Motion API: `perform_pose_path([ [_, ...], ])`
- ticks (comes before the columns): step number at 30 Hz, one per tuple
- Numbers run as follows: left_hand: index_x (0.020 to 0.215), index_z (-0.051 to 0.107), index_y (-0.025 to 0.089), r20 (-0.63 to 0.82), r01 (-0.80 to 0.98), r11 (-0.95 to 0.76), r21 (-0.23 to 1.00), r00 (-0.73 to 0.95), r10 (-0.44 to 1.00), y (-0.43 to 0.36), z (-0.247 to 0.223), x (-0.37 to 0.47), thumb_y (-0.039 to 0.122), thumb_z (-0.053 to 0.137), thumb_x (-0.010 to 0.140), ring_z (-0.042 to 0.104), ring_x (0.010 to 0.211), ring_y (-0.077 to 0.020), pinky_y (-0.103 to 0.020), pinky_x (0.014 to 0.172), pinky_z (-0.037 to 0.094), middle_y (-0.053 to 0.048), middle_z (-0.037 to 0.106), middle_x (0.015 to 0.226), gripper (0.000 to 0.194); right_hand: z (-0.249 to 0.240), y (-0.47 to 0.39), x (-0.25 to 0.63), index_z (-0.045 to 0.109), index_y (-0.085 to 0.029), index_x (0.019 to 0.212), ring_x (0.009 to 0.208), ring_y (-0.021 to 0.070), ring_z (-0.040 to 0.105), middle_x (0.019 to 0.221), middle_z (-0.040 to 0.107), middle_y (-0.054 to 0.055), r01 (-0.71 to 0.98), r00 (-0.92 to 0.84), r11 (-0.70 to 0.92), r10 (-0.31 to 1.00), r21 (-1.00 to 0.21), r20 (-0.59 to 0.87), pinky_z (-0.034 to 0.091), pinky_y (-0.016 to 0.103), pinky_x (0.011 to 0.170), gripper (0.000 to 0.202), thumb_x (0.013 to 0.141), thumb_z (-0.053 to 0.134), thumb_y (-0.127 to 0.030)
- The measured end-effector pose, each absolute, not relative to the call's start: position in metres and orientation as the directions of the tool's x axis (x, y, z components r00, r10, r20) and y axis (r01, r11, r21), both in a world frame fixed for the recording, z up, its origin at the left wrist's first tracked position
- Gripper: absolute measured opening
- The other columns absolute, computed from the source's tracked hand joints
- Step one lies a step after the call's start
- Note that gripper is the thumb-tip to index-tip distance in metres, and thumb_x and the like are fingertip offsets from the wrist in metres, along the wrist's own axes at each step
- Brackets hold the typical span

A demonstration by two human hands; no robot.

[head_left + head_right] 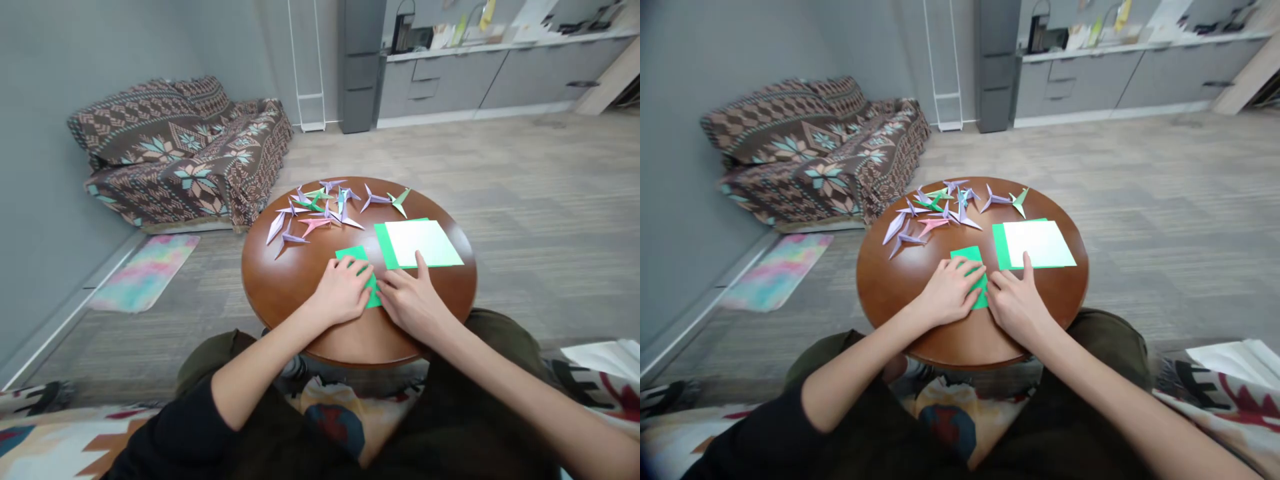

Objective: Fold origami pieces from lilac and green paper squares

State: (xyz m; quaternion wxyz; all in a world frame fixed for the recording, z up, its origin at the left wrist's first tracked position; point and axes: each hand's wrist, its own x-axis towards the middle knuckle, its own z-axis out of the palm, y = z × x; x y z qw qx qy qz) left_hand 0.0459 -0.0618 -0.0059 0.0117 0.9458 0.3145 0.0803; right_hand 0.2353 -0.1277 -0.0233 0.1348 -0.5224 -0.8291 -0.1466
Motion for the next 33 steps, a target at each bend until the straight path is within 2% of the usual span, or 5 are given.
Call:
perform_pose_path([
  [10, 0.139, 0.061, 0.016, 0.180, 0.614, -0.781, 0.114, 0.760, 0.624, -0.065, -0.010, 0.050, 0.044, 0.054, 0.100, 0.053, 0.128, -0.0347, -0.053, 0.100, 0.045, -0.011, 0.066, 0.143, 0.049, -0.017, -0.173, 0.235, 0.074, -0.019, 0.077, 0.072, 0.0182, 0.065, 0.076, 0.071, 0.001, 0.872, -0.463, 0.486, 0.787, 0.054, 0.408, 0.012, 0.064, 0.127, 0.039, 0.105, 0.047, -0.014],
  [14, 0.133, 0.065, 0.017, 0.185, 0.633, -0.763, 0.131, 0.740, 0.646, -0.065, -0.007, 0.053, 0.051, 0.059, 0.095, 0.053, 0.129, -0.0359, -0.054, 0.100, 0.045, -0.011, 0.069, 0.139, 0.050, -0.013, -0.177, 0.241, 0.076, -0.018, 0.087, 0.083, 0.0209, 0.072, 0.087, 0.078, 0.006, 0.874, -0.397, 0.476, 0.815, -0.096, 0.421, 0.031, 0.057, 0.122, 0.034, 0.105, 0.047, -0.016],
  [16, 0.132, 0.065, 0.018, 0.186, 0.634, -0.762, 0.132, 0.739, 0.648, -0.065, -0.007, 0.053, 0.051, 0.060, 0.094, 0.053, 0.129, -0.0358, -0.054, 0.101, 0.045, -0.011, 0.069, 0.138, 0.050, -0.016, -0.174, 0.242, 0.077, -0.017, 0.106, 0.103, 0.0249, 0.073, 0.108, 0.081, 0.010, 0.872, -0.365, 0.466, 0.822, -0.149, 0.437, 0.033, 0.056, 0.121, 0.032, 0.107, 0.045, -0.018],
  [20, 0.133, 0.064, 0.019, 0.189, 0.636, -0.761, 0.133, 0.737, 0.649, -0.067, -0.009, 0.052, 0.042, 0.059, 0.093, 0.054, 0.128, -0.0344, -0.053, 0.101, 0.045, -0.011, 0.068, 0.141, 0.047, -0.025, -0.167, 0.237, 0.062, -0.015, 0.142, 0.139, 0.0300, 0.059, 0.147, 0.067, 0.016, 0.847, -0.396, 0.479, 0.858, -0.231, 0.326, 0.023, 0.064, 0.125, 0.041, 0.111, 0.038, -0.027],
  [33, 0.136, 0.061, 0.016, 0.208, 0.653, -0.738, 0.169, 0.709, 0.674, -0.068, -0.016, 0.051, 0.043, 0.066, 0.085, 0.052, 0.131, -0.0354, -0.052, 0.105, 0.044, -0.015, 0.055, 0.154, 0.058, -0.028, -0.139, 0.220, 0.061, -0.006, 0.143, 0.140, 0.0343, 0.057, 0.149, 0.065, 0.022, 0.922, -0.357, 0.386, 0.885, -0.041, 0.299, -0.007, 0.072, 0.126, 0.046, 0.110, 0.044, -0.033],
])
